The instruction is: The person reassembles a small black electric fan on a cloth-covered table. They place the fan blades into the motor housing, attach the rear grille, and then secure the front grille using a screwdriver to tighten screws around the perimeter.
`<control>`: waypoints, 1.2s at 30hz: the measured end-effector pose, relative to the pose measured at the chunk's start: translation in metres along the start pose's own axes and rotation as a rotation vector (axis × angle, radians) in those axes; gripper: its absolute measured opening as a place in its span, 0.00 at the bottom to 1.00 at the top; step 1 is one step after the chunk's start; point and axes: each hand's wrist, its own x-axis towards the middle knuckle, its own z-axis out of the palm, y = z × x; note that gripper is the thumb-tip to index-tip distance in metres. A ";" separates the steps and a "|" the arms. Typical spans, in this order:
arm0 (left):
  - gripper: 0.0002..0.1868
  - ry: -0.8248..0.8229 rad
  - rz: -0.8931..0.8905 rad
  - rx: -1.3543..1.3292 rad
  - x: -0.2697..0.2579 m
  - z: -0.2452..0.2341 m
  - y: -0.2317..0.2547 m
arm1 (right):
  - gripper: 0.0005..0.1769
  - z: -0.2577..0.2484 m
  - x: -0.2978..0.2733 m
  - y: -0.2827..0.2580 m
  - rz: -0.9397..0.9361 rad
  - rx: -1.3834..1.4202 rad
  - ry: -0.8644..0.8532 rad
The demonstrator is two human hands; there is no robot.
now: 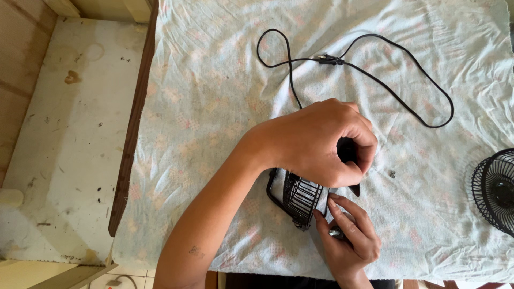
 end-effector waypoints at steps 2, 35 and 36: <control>0.03 -0.004 -0.003 -0.014 0.000 0.000 0.000 | 0.21 0.000 0.000 0.000 -0.007 -0.012 -0.002; 0.03 -0.041 0.028 0.053 -0.003 -0.004 -0.002 | 0.21 -0.001 0.002 0.000 0.015 0.045 -0.039; 0.03 -0.040 0.037 0.048 -0.003 -0.004 -0.002 | 0.21 -0.001 0.002 0.001 0.020 0.051 -0.042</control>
